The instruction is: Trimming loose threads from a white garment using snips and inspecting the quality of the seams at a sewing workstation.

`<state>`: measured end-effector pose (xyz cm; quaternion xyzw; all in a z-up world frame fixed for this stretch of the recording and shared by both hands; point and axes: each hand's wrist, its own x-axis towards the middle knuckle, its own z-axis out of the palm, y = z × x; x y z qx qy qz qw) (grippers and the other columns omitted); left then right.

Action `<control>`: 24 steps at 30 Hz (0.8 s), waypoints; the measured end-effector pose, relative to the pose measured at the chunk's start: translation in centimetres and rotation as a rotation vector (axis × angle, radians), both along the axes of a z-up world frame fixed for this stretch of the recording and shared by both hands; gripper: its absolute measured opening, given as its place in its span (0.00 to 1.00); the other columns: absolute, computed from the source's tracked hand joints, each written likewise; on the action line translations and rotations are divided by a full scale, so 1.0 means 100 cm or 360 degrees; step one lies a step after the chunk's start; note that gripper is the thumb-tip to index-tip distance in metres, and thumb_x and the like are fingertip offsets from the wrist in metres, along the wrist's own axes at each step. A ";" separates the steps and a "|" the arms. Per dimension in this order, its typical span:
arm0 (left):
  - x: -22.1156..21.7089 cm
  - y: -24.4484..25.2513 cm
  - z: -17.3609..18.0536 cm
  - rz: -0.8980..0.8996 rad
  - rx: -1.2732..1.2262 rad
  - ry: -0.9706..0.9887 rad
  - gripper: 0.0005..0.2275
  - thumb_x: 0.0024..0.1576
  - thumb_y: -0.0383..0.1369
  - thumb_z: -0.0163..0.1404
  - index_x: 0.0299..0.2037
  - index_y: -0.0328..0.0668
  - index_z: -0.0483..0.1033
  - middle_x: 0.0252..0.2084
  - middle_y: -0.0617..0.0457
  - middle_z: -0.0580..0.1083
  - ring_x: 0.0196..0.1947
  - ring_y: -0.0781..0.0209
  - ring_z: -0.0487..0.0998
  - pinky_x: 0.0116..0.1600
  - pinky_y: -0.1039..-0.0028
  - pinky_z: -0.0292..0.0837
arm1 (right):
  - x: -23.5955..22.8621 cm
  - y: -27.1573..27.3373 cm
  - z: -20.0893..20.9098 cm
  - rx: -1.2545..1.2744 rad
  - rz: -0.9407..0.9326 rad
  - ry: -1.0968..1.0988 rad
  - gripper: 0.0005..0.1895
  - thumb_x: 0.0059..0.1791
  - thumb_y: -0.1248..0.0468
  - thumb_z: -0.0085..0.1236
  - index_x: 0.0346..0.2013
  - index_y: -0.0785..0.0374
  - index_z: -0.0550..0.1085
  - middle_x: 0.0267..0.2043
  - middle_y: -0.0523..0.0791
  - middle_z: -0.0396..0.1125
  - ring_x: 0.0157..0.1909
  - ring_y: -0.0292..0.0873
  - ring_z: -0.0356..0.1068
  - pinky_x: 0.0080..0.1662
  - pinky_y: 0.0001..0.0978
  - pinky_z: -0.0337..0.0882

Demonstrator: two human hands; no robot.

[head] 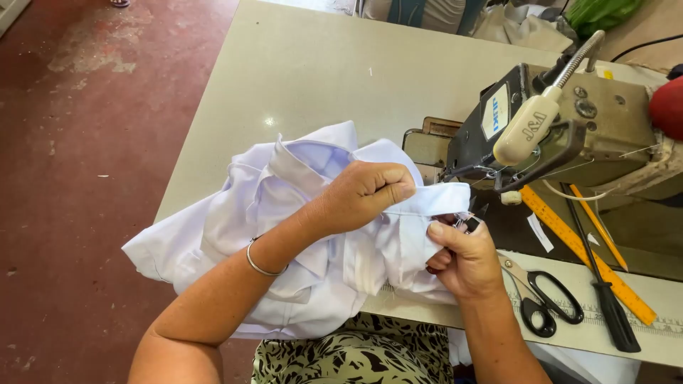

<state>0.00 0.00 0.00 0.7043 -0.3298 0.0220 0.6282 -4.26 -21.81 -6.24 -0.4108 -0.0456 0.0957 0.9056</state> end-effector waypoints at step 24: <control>-0.070 -0.043 0.003 0.1200 0.1355 -0.1616 0.12 0.47 0.19 0.49 0.23 0.49 0.60 0.22 0.55 0.61 0.19 0.66 0.58 0.25 0.74 0.50 | -0.019 0.000 -0.004 -0.1030 -0.0626 -0.0104 0.12 0.37 0.79 0.63 0.19 0.71 0.67 0.17 0.45 0.54 0.18 0.38 0.53 0.20 0.32 0.53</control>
